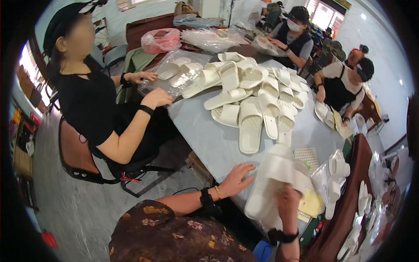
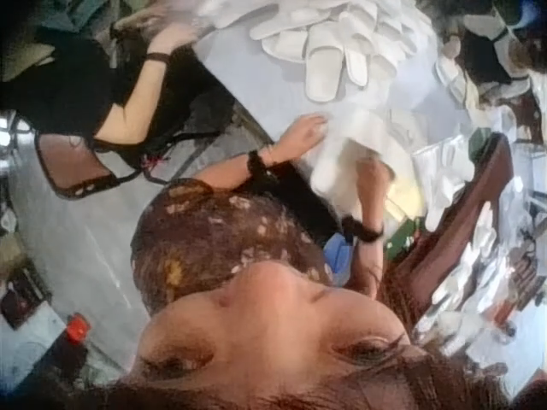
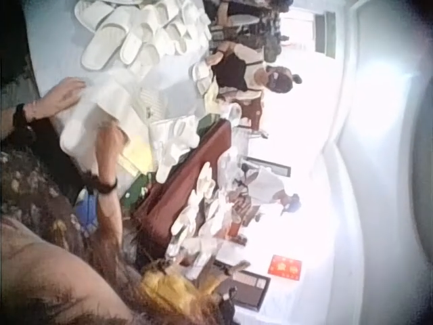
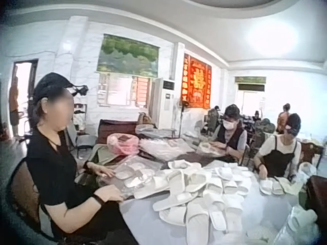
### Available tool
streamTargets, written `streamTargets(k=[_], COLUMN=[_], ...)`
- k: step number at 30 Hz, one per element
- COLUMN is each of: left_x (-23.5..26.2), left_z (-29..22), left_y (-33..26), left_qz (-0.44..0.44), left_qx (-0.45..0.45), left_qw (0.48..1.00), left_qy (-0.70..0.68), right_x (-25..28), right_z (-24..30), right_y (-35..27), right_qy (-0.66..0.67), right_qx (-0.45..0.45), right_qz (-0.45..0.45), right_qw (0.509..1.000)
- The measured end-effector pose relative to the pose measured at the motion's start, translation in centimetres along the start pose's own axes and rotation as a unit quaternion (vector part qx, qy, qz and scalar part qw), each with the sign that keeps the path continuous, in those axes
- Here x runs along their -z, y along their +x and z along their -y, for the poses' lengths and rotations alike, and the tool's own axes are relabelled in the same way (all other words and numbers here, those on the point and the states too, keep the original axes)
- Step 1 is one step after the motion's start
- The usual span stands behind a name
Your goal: Assembling and inspecting white slippers at a production table.
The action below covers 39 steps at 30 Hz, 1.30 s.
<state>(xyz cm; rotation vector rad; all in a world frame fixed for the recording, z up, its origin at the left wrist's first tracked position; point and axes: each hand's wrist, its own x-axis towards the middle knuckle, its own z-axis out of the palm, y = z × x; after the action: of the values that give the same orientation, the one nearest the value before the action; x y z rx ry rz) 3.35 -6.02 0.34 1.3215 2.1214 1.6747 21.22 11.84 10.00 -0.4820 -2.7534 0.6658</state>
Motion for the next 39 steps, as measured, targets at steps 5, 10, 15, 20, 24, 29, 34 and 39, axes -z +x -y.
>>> streamTargets(k=[5,10,15,20,24,29,34,39], left_x=[-1.2,-0.4,-1.6,-3.0,-5.4,-7.2,-7.5,-7.5], left_z=[0.3,0.0,-2.0,-4.6,-5.7,-5.0,-4.9,-5.1], left_y=[-0.7,0.3,1.2,1.1,1.5,0.9,0.8,0.7], left_qz=[0.042,0.069,0.077,0.118,0.229,0.238,0.244,0.238], left_qx=[0.016,0.014,-0.017,-0.179,-0.231,-0.209,-0.19,-0.197], left_qw=[0.998,0.995,0.994,0.966,0.938,0.938,0.939,0.938], left_qy=[0.048,0.07,0.076,0.142,0.119,0.138,0.15,0.158], right_x=[-4.7,-1.6,-0.9,-2.0,-3.3,-5.5,-6.0,-5.8], right_z=[-1.1,-1.7,-4.1,-3.9,-3.6,-3.2,-3.0,-3.3], right_y=[0.0,-2.5,-7.7,-8.8,-7.1,-5.4,-4.9,-4.8], right_qy=[0.019,0.077,0.131,0.116,0.092,0.045,0.013,0.024], right_qx=[-0.028,-0.073,-0.23,-0.237,-0.175,-0.131,-0.134,-0.14], right_qz=[0.066,-0.058,-0.082,-0.09,-0.113,-0.158,-0.182,-0.149], right_qw=[0.997,0.993,0.961,0.96,0.974,0.978,0.974,0.979])
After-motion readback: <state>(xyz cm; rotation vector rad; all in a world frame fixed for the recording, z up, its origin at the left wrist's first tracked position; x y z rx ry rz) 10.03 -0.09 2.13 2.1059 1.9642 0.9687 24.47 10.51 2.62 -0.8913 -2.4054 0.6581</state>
